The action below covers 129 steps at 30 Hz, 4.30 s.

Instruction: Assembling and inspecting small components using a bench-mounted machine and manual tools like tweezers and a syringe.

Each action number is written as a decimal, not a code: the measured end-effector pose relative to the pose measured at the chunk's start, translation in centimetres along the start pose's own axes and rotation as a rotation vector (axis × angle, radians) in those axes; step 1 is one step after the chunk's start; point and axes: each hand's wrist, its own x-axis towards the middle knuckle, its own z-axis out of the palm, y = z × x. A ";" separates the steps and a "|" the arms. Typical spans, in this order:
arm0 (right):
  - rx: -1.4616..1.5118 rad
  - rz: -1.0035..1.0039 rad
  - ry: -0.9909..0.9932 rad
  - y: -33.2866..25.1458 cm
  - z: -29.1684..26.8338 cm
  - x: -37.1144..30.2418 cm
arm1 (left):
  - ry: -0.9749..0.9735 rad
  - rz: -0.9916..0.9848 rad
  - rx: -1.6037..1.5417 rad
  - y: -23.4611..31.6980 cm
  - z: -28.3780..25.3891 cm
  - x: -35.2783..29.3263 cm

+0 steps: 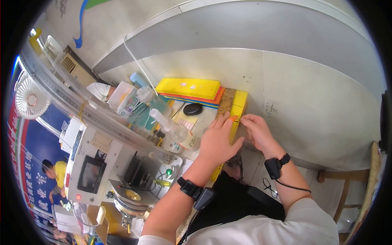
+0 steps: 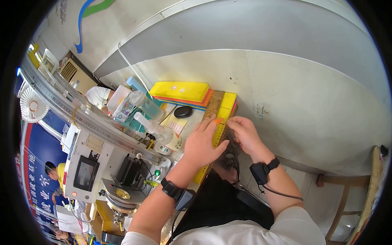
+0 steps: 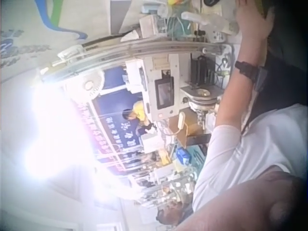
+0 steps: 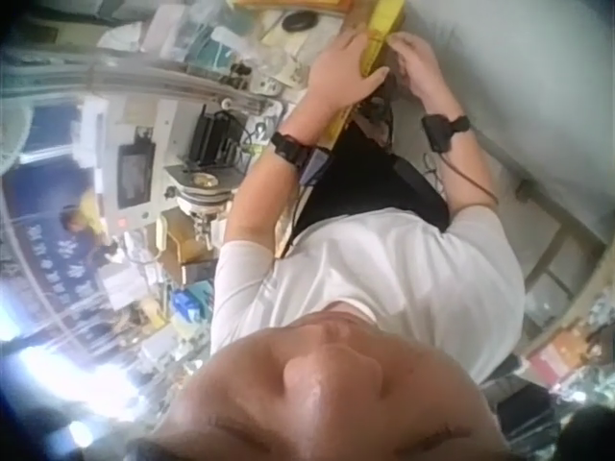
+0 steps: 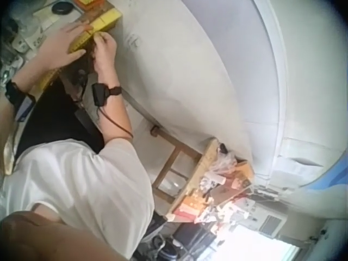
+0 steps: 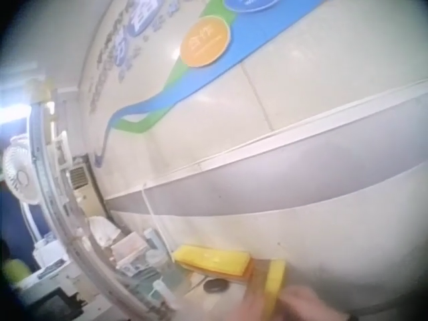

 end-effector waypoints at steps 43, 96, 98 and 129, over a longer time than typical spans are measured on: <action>-1.184 -0.481 -0.192 8.7 -4.9 -12.7 | -0.107 -0.041 -0.217 2.9 -11.7 -20.2; -0.980 -0.352 -0.600 29.7 10.2 0.8 | -0.224 -0.238 -0.254 4.5 -11.9 -42.6; -0.970 -0.356 -0.577 29.7 10.6 1.7 | -0.300 -0.245 -0.252 3.7 -11.4 -43.5; -0.875 -0.638 -0.707 19.7 11.6 -7.8 | 0.073 -0.185 0.096 8.8 -8.3 -45.8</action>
